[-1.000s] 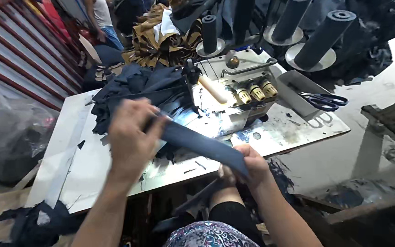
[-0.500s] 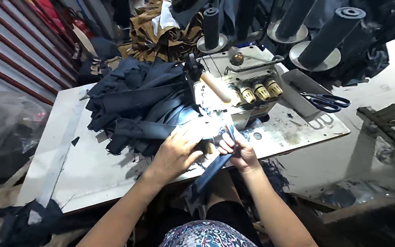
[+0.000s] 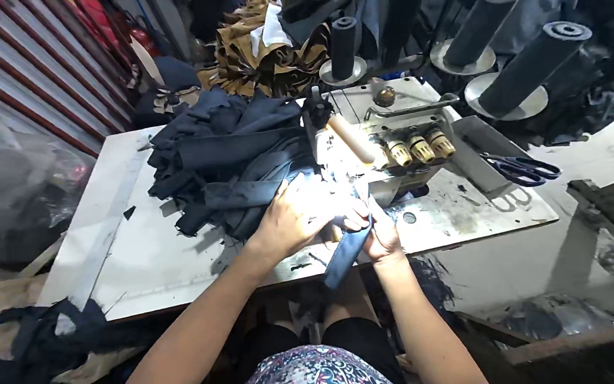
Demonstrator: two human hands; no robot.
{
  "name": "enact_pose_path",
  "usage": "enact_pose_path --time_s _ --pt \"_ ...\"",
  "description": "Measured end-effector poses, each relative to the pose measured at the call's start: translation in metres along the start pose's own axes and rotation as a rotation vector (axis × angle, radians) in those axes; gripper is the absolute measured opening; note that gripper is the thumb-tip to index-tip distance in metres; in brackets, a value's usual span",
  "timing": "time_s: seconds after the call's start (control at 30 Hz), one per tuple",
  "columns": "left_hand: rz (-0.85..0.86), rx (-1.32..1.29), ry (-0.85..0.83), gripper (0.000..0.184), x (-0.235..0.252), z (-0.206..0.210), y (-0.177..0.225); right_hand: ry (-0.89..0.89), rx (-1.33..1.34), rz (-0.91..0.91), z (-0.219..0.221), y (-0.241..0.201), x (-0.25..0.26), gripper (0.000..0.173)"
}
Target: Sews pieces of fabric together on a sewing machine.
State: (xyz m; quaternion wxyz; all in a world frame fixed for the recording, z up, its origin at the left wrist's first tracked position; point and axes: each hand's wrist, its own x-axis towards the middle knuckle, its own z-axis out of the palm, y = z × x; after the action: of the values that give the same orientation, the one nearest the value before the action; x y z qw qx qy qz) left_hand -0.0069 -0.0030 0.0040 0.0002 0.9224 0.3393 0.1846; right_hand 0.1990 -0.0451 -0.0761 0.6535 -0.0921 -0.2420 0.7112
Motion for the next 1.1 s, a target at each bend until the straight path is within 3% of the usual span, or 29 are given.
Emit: enact_pose_path --time_s 0.1,0.23,0.33,0.43,0.63,0.8,0.87,0.97,1.1 --pt "0.135 0.050 -0.002 0.039 0.007 -0.004 -0.009 0.074 -0.050 0.007 -0.001 0.008 -0.005 0.020" --pt "-0.133 -0.024 -0.034 0.029 0.027 -0.051 0.001 0.171 -0.087 0.007 -0.002 0.021 -0.016 0.016" --pt "-0.215 0.114 0.032 0.027 0.057 -0.078 -0.018 0.202 -0.057 0.013 -0.005 0.025 -0.016 0.015" --pt "-0.468 0.039 -0.243 0.040 0.078 -0.071 -0.068 0.202 -0.087 0.037 -0.007 0.026 -0.015 0.015" --pt "-0.812 -0.033 -0.321 0.047 0.024 -0.031 -0.142 0.148 -0.071 0.071 -0.004 0.026 -0.019 0.022" --pt "-0.873 0.060 -0.305 0.047 0.005 -0.041 -0.170 0.051 -0.162 0.087 -0.001 0.026 -0.021 0.021" --pt "-0.773 0.056 -0.209 0.045 0.000 -0.054 -0.154 0.047 -0.220 0.066 0.000 0.026 -0.023 0.019" --pt "-0.472 0.075 0.061 0.042 -0.007 -0.075 -0.089 0.059 -0.326 0.014 0.017 0.030 -0.026 0.016" --pt "-0.141 -0.110 0.097 0.053 -0.033 -0.074 0.026 -0.132 -0.473 -0.010 0.059 0.037 -0.036 0.015"
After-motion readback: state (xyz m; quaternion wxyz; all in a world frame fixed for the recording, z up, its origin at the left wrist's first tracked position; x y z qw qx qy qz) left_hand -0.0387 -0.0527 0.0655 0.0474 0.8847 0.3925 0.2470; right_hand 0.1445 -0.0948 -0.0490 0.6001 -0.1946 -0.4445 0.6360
